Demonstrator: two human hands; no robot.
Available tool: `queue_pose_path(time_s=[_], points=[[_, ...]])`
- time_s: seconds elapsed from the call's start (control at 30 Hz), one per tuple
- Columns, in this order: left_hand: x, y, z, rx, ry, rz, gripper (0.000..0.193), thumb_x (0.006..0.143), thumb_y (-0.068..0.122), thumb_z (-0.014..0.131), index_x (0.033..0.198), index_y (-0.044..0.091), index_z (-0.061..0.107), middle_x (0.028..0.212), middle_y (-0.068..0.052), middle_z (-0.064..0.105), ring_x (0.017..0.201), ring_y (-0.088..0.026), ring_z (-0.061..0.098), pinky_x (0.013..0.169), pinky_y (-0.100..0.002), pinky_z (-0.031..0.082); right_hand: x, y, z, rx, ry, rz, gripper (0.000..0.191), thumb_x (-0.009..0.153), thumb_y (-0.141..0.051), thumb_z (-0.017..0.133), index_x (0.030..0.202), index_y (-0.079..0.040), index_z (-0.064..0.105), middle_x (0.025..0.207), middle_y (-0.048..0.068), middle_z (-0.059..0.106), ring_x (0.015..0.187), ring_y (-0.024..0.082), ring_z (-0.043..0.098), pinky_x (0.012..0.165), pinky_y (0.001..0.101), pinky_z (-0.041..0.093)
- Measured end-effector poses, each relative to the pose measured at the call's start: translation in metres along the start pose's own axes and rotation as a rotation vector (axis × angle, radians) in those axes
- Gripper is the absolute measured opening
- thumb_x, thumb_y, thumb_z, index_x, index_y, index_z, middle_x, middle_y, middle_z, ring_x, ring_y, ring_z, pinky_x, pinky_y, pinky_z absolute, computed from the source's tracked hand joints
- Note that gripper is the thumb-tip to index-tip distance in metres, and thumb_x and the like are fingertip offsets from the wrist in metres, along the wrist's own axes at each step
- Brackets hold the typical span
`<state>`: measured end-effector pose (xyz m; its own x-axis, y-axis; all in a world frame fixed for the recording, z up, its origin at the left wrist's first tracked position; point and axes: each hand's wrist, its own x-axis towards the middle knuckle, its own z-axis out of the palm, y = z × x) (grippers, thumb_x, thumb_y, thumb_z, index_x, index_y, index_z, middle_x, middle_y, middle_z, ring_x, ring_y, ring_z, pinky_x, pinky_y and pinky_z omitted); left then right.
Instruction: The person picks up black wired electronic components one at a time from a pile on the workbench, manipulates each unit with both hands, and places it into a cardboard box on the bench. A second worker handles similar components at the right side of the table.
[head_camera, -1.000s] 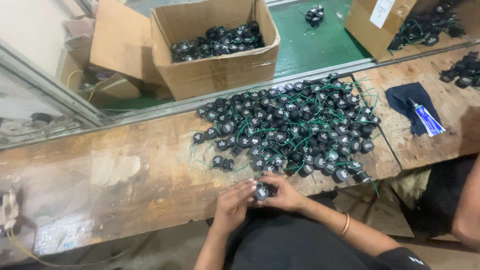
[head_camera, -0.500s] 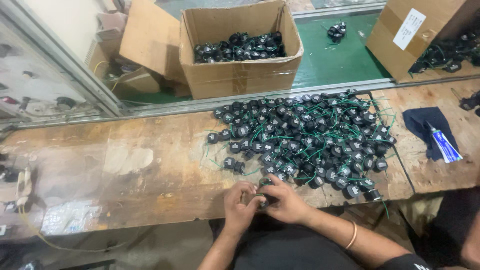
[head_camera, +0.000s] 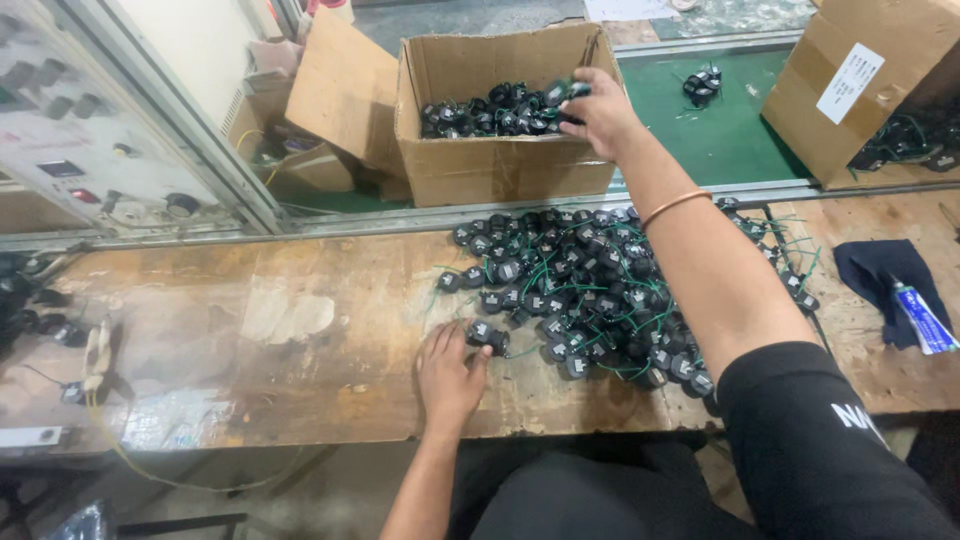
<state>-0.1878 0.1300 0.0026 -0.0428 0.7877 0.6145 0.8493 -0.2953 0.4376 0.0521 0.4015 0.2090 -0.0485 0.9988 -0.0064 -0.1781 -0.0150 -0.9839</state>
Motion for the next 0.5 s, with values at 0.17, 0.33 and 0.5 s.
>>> queue_pose_path(time_s=[0.17,0.33,0.5], points=[[-0.003,-0.010,0.004,-0.388,-0.043,-0.274,0.021,0.084,0.012,0.078,0.103,0.004,0.078,0.105,-0.012,0.077,0.098,-0.030,0.074,0.085,-0.037,0.058,-0.088,0.058,0.022,-0.104,-0.399,-0.356,0.042,0.092,0.000,0.071,0.132,-0.002,0.059,0.122,0.008,0.067,0.114,0.017,0.066,0.100,0.0338,0.056],[-0.016,-0.020,0.017,-0.725,0.150,-0.512,0.018,0.093,0.003,0.071,0.110,0.002,0.077,0.100,-0.009,0.079,0.090,-0.017,0.073,0.081,-0.030,0.057,-0.267,0.122,-0.003,-0.540,-0.806,-0.559,0.039,0.091,-0.001,0.074,0.129,-0.006,0.066,0.105,0.007,0.073,0.094,0.017,0.076,0.084,0.0323,0.063],[-0.034,0.014,0.018,-1.050,-0.009,-0.526,0.019,0.093,-0.001,0.066,0.108,0.004,0.076,0.099,-0.007,0.080,0.086,-0.016,0.073,0.074,-0.031,0.057,-0.310,0.189,-0.022,-0.185,-0.537,0.101,0.087,0.080,0.003,0.071,0.155,-0.015,0.031,0.116,0.005,0.063,0.097,0.016,0.068,0.087,0.0309,0.059]])
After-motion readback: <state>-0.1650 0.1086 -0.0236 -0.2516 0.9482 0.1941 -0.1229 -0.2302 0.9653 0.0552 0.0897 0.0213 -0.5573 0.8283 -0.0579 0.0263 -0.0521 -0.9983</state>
